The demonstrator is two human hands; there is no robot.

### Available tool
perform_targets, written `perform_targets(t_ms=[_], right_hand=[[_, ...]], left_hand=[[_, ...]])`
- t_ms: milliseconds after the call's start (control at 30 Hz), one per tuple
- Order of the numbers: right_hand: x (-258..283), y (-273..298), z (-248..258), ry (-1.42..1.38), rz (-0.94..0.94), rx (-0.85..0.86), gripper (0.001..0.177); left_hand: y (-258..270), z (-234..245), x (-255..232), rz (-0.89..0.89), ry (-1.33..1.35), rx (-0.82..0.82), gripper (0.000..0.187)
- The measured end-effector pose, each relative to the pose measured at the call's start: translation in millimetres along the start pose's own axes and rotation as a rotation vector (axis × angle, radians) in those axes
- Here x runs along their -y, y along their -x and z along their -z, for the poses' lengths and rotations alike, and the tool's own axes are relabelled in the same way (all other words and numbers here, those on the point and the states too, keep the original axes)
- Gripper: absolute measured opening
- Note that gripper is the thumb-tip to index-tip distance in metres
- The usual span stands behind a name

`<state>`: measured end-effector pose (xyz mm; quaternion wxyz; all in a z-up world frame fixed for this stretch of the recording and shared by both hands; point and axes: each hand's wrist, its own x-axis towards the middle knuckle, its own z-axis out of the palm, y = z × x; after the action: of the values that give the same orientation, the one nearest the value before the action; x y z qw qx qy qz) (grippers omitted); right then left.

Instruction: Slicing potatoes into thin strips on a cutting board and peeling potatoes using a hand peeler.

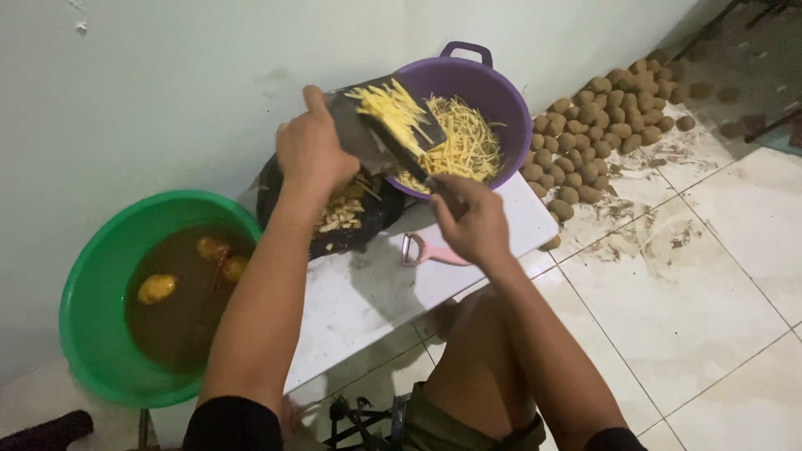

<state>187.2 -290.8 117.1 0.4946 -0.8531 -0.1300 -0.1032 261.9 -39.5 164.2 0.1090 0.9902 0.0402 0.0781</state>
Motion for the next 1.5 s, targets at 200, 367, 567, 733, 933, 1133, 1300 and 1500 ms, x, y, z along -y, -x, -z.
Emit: perform_targets(t_ms=[200, 367, 567, 733, 933, 1133, 1300, 1500], right_hand=[[-13.4, -24.8, 16.6, 0.123, -0.068, -0.006, 0.031], [-23.8, -35.5, 22.2, 0.052, -0.125, -0.040, 0.030], [-32.6, -49.8, 24.9, 0.184, -0.096, -0.073, 0.030], [-46.7, -52.0, 22.8, 0.332, -0.042, -0.137, 0.028], [-62.2, -55.6, 22.1, 0.474, -0.232, -0.161, 0.032], [-56.9, -35.9, 25.6, 0.318, -0.222, -0.258, 0.029], [-41.2, -20.0, 23.2, 0.207, -0.197, -0.234, 0.032], [-18.4, -16.8, 16.5, -0.077, 0.006, -0.030, 0.029]], left_hand=[[-36.2, -17.9, -27.5, -0.048, -0.190, 0.002, 0.092], [-60.0, -32.2, -37.8, -0.046, -0.170, 0.027, 0.088], [-75.3, -26.0, -44.9, -0.064, -0.217, 0.100, 0.096], [-75.0, -17.7, -41.8, -0.047, -0.235, 0.186, 0.093], [-60.7, 6.2, -23.3, -0.043, -0.236, 0.089, 0.090], [0.7, 51.7, -0.9, 0.184, 0.031, 0.102, 0.078], [9.4, 38.8, 1.6, 0.155, -0.059, 0.154, 0.087], [-9.2, 5.0, 1.1, -0.068, -0.199, 0.037, 0.075]])
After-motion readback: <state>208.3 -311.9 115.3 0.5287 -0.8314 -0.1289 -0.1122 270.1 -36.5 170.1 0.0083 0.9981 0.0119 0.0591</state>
